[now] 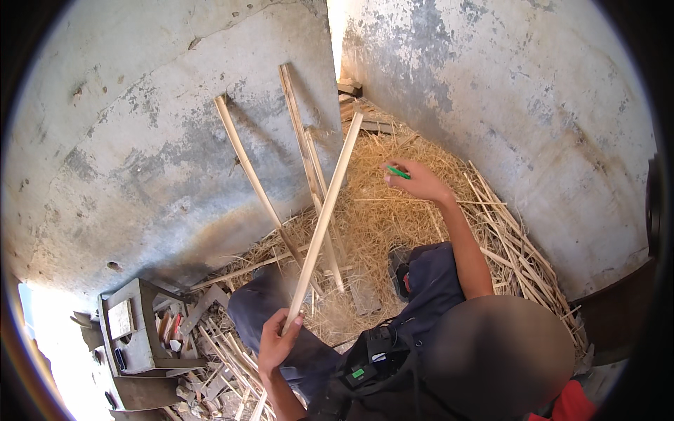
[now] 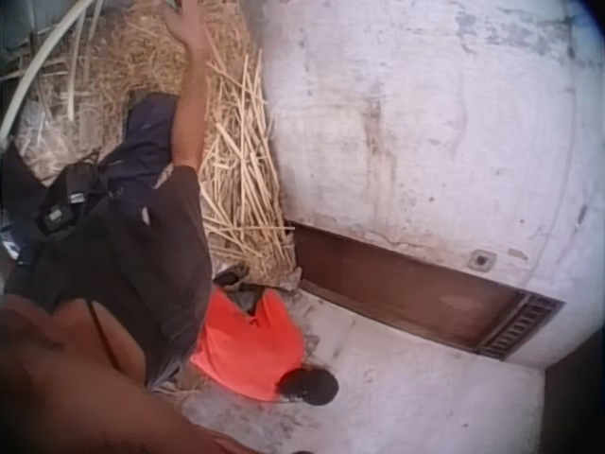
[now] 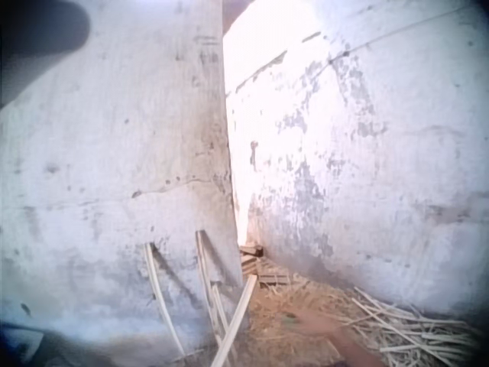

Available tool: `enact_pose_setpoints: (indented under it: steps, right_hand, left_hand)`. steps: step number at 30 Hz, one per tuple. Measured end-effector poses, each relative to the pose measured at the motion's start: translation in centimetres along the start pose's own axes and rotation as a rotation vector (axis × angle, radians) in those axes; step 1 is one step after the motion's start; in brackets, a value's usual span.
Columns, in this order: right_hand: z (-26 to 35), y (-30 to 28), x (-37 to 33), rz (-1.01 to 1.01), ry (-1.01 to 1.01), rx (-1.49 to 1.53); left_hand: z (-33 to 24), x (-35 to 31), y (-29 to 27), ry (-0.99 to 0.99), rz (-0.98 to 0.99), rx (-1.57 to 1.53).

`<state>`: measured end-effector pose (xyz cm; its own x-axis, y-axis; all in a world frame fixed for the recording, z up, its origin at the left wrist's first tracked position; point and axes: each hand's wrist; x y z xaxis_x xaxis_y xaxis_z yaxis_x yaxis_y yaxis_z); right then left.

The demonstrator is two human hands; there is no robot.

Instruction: The person sits on a straw-covered floor and uses a green utility knife to shave thin strips off a long bamboo pole. They hold the pole with their left hand and scrape the blade along its length with their right hand, creating wood shavings.

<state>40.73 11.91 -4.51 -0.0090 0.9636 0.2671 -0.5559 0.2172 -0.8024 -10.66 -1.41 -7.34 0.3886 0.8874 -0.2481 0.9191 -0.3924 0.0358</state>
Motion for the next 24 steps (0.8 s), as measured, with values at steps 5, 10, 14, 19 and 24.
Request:
enact_pose_setpoints:
  steps: [5, 10, 14, 19, 24]
  right_hand:
    - [10.1, -1.2, -1.1, 0.245, 0.092, 0.83]
    - [9.1, 1.0, -0.8, 0.083, 0.147, 1.056]
    - [8.0, 0.9, -0.6, -0.082, 0.193, 1.105]
    - [7.8, -0.8, -0.8, -0.22, 0.157, 1.118]
    - [8.7, -0.3, -1.6, -0.299, 0.139, 0.941]
  left_hand:
    - [-1.9, 0.8, 4.4, 0.055, 0.035, 0.1]
    - [-3.1, 1.8, 6.5, 0.07, 0.09, 0.089]
    - [-3.7, 1.5, 6.9, 0.032, 0.057, 0.013]
    - [-1.2, 1.6, 4.5, 0.06, 0.044, 0.037]
    - [-1.6, 1.8, 4.7, 0.116, -0.022, -0.045]
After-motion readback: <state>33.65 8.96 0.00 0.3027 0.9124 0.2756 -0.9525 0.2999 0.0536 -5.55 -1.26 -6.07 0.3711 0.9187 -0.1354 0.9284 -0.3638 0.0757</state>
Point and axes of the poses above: each hand's wrist, its own x-axis towards the middle knuckle, its own y-axis out of the palm, z = x × y, and after that the axes turned 6 degrees about -x, right-handed
